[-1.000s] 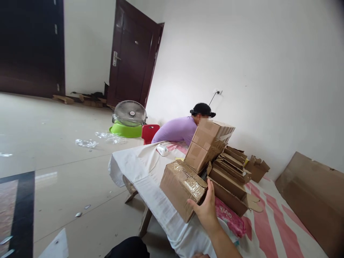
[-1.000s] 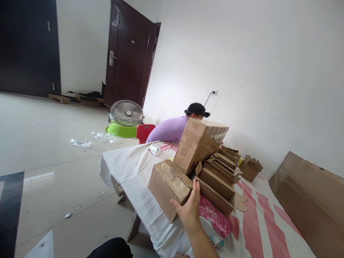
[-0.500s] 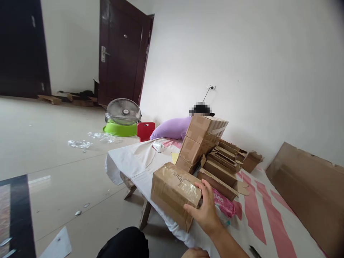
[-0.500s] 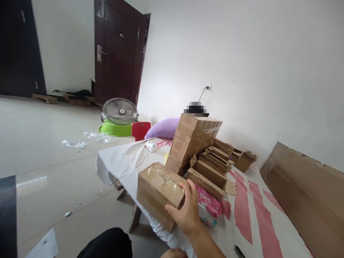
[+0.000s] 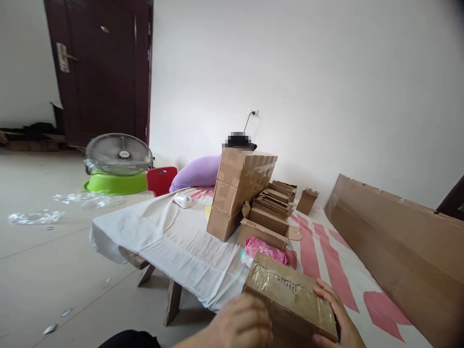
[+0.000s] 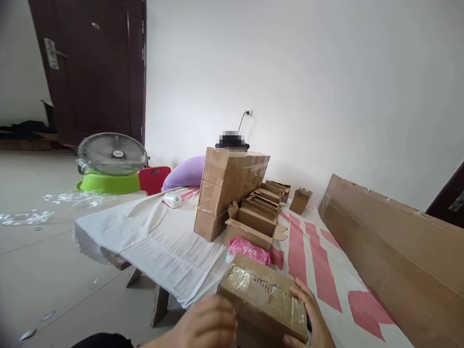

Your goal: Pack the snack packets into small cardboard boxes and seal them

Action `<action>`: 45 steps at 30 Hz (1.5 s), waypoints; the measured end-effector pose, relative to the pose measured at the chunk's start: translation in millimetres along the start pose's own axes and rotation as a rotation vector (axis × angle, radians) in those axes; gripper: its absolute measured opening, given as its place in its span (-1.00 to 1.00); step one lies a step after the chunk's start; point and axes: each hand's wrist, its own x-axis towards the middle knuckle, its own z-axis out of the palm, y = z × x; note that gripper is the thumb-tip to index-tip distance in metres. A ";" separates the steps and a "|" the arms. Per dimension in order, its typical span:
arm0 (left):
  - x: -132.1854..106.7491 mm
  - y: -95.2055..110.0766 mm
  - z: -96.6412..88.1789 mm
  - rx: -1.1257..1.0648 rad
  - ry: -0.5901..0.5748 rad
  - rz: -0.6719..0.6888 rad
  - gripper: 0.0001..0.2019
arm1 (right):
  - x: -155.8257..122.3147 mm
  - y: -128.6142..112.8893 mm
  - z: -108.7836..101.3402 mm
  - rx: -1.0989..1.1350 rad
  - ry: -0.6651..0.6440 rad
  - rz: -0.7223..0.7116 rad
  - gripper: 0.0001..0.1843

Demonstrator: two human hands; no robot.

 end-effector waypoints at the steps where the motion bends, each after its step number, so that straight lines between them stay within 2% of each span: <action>1: 10.0 -4.4 -11.1 0.038 0.010 -0.057 -0.76 | -3.3 2.0 0.5 0.003 0.003 0.016 -0.23; 4: 31.8 -19.6 -38.1 0.054 0.139 -0.292 -0.83 | -11.4 -2.1 3.7 0.059 0.018 0.056 -0.17; 6: 34.1 -34.9 -45.9 0.010 0.230 -0.429 -0.86 | -14.6 -4.4 2.9 0.176 0.066 0.126 -0.09; 7: 31.6 -43.5 -46.6 -0.028 0.269 -0.481 -0.85 | -15.6 -2.5 1.2 0.239 0.096 0.182 -0.08; 9: 22.8 -59.7 -43.5 -0.115 0.327 -0.554 -0.82 | -17.0 10.0 -3.6 0.275 0.141 0.329 -0.20; 12: 11.4 -73.1 -34.4 -0.223 0.384 -0.617 -0.76 | -23.7 45.5 -8.0 0.020 0.111 0.484 -0.42; 15: 9.9 -73.2 -25.2 -0.252 0.358 -0.659 -0.73 | -38.5 79.3 -2.0 -0.321 0.034 0.460 -0.51; 17: 11.6 -70.9 -19.2 -0.255 0.313 -0.657 -0.74 | -49.2 92.1 5.1 -0.448 0.003 0.432 -0.53; 20: 13.0 -70.6 -10.8 -0.285 0.298 -0.654 -0.73 | -57.2 98.8 9.9 -0.457 -0.028 0.367 -0.57; 23: 12.6 -73.3 -5.0 -0.331 0.300 -0.687 -0.73 | -49.0 95.4 -0.8 -0.443 0.033 0.349 -0.59; 25: 12.6 -74.9 -2.8 -0.359 0.303 -0.697 -0.73 | -34.3 84.7 -16.6 -0.483 0.133 0.337 -0.59; 27: 12.9 -75.7 -1.4 -0.377 0.304 -0.694 -0.74 | -14.1 63.4 -35.2 -0.541 0.223 0.259 -0.58; 31: 13.5 -75.9 -0.1 -0.392 0.299 -0.670 -0.73 | 32.3 -6.7 -59.2 -0.648 0.257 -0.039 -0.58; 34: 13.3 -76.2 -0.1 -0.398 0.304 -0.672 -0.71 | 63.1 -61.1 -55.7 -0.696 0.172 -0.380 -0.57; 36: 13.3 -76.4 -0.7 -0.394 0.305 -0.667 -0.69 | 79.1 -87.4 -46.5 -0.723 0.103 -0.523 -0.52; 39: 14.1 -75.9 -2.6 -0.370 0.292 -0.651 -0.66 | 95.8 -108.7 -31.9 -0.771 0.033 -0.605 -0.47; 45: 15.5 -74.5 -5.5 -0.340 0.269 -0.637 -0.65 | 108.1 -119.9 -24.5 -0.856 -0.002 -0.691 -0.51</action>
